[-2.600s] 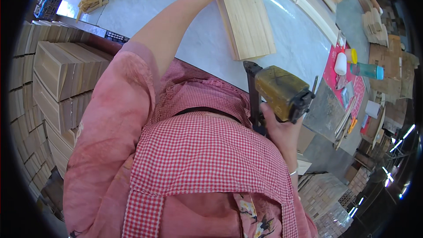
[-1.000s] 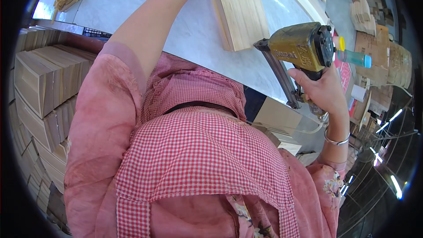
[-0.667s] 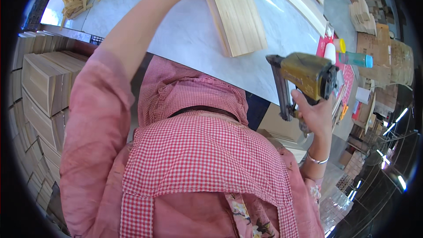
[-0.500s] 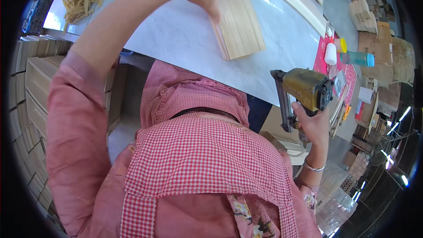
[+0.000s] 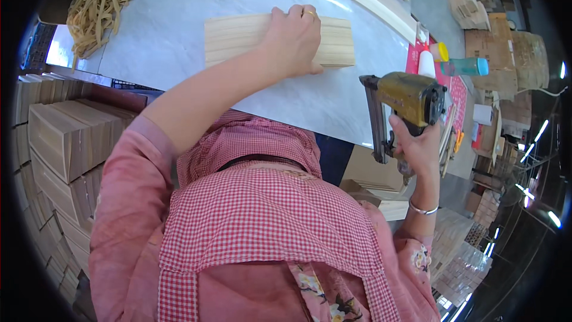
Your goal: Assembling wooden boxes using glue and a pneumatic nail gun.
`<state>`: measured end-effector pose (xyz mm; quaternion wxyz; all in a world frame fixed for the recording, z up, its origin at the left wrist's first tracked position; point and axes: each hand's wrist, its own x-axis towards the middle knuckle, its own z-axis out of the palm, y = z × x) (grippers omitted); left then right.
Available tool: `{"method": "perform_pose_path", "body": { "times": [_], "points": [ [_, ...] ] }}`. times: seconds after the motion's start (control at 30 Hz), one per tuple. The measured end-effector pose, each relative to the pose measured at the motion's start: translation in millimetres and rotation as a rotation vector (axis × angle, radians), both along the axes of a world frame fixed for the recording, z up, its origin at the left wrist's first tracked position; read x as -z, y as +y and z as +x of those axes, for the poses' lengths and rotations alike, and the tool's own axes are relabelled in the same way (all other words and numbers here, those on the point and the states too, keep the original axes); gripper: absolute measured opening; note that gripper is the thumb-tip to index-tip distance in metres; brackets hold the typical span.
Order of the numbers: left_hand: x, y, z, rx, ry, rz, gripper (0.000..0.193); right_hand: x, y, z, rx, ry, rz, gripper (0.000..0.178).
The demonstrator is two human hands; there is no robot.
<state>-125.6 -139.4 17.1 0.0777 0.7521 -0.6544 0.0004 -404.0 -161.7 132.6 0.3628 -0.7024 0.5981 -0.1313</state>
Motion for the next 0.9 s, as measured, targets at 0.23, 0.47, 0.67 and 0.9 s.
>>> {"method": "perform_pose_path", "body": {
  "times": [0.23,0.47,0.67,0.9],
  "points": [
    [5.5,1.0,-0.1,0.005,0.007,-0.063,0.081,3.9,-20.0,23.3,-0.052,-0.01,0.019,0.024],
    [9.0,3.3,2.0,-0.006,0.019,-0.09,0.081,5.4,-28.7,33.9,-0.083,0.048,0.043,0.027],
    [16.7,7.3,6.3,-0.018,0.008,-0.116,0.081,2.3,-33.1,39.7,-0.149,0.094,0.073,0.029],
    [24.0,4.5,4.8,-0.016,-0.007,-0.179,0.075,0.6,-31.8,39.7,-0.139,0.118,0.089,0.028]
  ]
}}
